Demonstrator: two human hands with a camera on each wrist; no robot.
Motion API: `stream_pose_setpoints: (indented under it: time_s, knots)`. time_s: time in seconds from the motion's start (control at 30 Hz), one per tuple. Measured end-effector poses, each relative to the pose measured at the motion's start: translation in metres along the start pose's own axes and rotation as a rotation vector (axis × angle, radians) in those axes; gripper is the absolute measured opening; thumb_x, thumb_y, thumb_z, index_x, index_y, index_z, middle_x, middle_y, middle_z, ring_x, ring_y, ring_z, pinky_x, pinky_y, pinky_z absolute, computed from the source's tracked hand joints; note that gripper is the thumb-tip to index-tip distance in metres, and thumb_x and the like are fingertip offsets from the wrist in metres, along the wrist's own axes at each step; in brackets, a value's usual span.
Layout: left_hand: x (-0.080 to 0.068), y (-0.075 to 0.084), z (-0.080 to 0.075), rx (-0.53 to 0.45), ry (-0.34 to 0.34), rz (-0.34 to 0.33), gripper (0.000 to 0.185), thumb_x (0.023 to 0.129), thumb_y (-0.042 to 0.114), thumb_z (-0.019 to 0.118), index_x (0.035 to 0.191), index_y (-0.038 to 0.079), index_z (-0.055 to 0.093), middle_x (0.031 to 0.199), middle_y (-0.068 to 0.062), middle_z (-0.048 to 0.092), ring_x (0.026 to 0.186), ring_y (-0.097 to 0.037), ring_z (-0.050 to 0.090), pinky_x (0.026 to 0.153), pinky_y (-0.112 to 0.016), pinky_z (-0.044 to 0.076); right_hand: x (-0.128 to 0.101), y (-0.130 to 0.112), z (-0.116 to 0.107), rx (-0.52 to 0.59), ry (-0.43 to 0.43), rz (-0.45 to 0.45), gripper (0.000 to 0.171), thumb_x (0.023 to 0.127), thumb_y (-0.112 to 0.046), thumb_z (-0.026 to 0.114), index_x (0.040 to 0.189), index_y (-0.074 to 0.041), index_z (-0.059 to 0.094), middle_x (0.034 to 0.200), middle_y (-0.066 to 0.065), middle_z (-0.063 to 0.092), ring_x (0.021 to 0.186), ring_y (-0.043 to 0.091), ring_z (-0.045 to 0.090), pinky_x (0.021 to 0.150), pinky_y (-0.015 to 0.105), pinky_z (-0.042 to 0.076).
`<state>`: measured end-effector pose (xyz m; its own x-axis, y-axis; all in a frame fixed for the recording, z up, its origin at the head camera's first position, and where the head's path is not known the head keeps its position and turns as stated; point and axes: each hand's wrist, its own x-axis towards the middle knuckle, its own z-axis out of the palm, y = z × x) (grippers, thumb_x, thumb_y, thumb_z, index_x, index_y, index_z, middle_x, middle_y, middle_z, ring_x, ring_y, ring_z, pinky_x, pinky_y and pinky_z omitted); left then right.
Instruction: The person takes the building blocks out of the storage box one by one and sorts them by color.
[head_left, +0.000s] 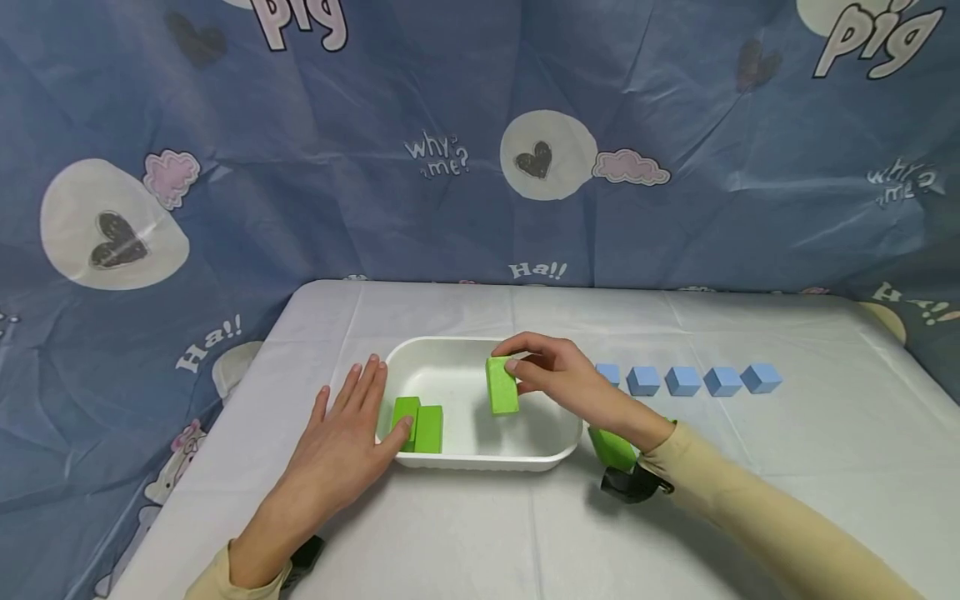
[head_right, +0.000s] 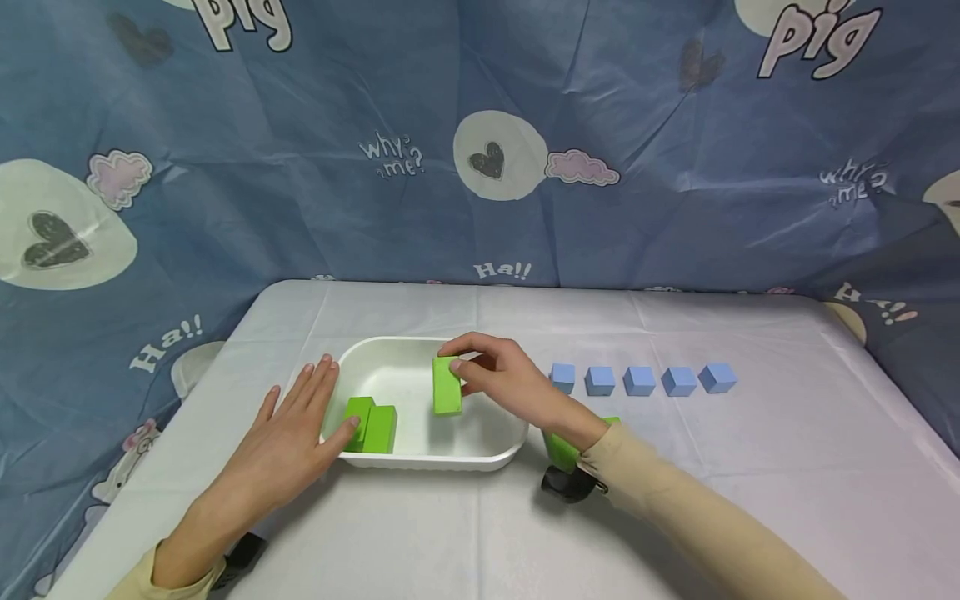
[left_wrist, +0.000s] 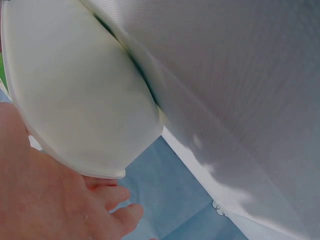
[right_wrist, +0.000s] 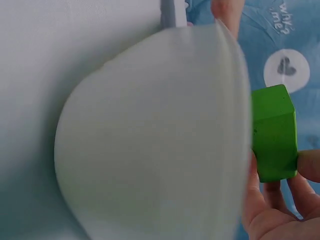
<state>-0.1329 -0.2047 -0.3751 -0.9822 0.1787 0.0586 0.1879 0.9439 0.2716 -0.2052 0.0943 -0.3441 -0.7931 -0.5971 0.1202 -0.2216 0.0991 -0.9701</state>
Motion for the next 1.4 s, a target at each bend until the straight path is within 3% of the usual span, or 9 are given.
stream_pose_setpoints:
  time_s: [0.47, 0.7, 0.97, 1.1, 1.4]
  knots:
    - [0.0, 0.0, 0.001, 0.011, 0.001, 0.004, 0.084, 0.099, 0.058, 0.04, 0.157, 0.003, 0.015, 0.164, -0.012, 0.009, 0.15, -0.031, 0.006, 0.114, -0.06, 0.003, -0.034, -0.009, -0.042, -0.072, 0.099, 0.054, 0.027, 0.101, -0.021, 0.058, 0.126, -0.013, 0.062, 0.128, 0.008, 0.058, 0.113, 0.027, 0.059, 0.09, 0.041, 0.053]
    - [0.0, 0.0, 0.0, 0.014, 0.009, 0.008, 0.084, 0.099, 0.058, 0.039, 0.157, 0.003, 0.015, 0.164, -0.012, 0.009, 0.15, -0.03, 0.005, 0.115, -0.059, 0.003, -0.052, -0.006, -0.063, -0.155, 0.165, 0.083, 0.028, 0.101, -0.026, 0.059, 0.125, -0.015, 0.063, 0.12, 0.009, 0.063, 0.101, 0.028, 0.064, 0.086, 0.043, 0.054]
    - [0.0, 0.0, 0.0, 0.012, 0.002, 0.008, 0.084, 0.099, 0.06, 0.037, 0.157, 0.003, 0.014, 0.164, -0.012, 0.009, 0.15, -0.029, 0.004, 0.115, -0.058, 0.003, -0.071, -0.002, -0.084, -0.217, 0.216, 0.096, 0.031, 0.102, -0.029, 0.056, 0.128, -0.015, 0.062, 0.13, 0.005, 0.058, 0.112, 0.023, 0.06, 0.09, 0.041, 0.053]
    - [0.0, 0.0, 0.0, 0.008, 0.002, 0.008, 0.084, 0.1, 0.06, 0.037, 0.157, 0.003, 0.014, 0.164, -0.012, 0.009, 0.15, -0.029, 0.004, 0.115, -0.058, 0.004, -0.082, 0.0, -0.092, -0.254, 0.232, 0.113, 0.031, 0.102, -0.03, 0.054, 0.129, -0.016, 0.062, 0.129, 0.006, 0.059, 0.108, 0.022, 0.062, 0.088, 0.043, 0.053]
    - [0.0, 0.0, 0.0, 0.001, 0.006, 0.005, 0.084, 0.1, 0.06, 0.037, 0.157, 0.003, 0.014, 0.164, -0.012, 0.009, 0.15, -0.03, 0.005, 0.114, -0.059, 0.005, -0.103, 0.005, -0.106, -0.244, 0.272, 0.118, 0.031, 0.103, -0.028, 0.054, 0.129, -0.012, 0.061, 0.128, 0.007, 0.059, 0.112, 0.018, 0.06, 0.089, 0.031, 0.053]
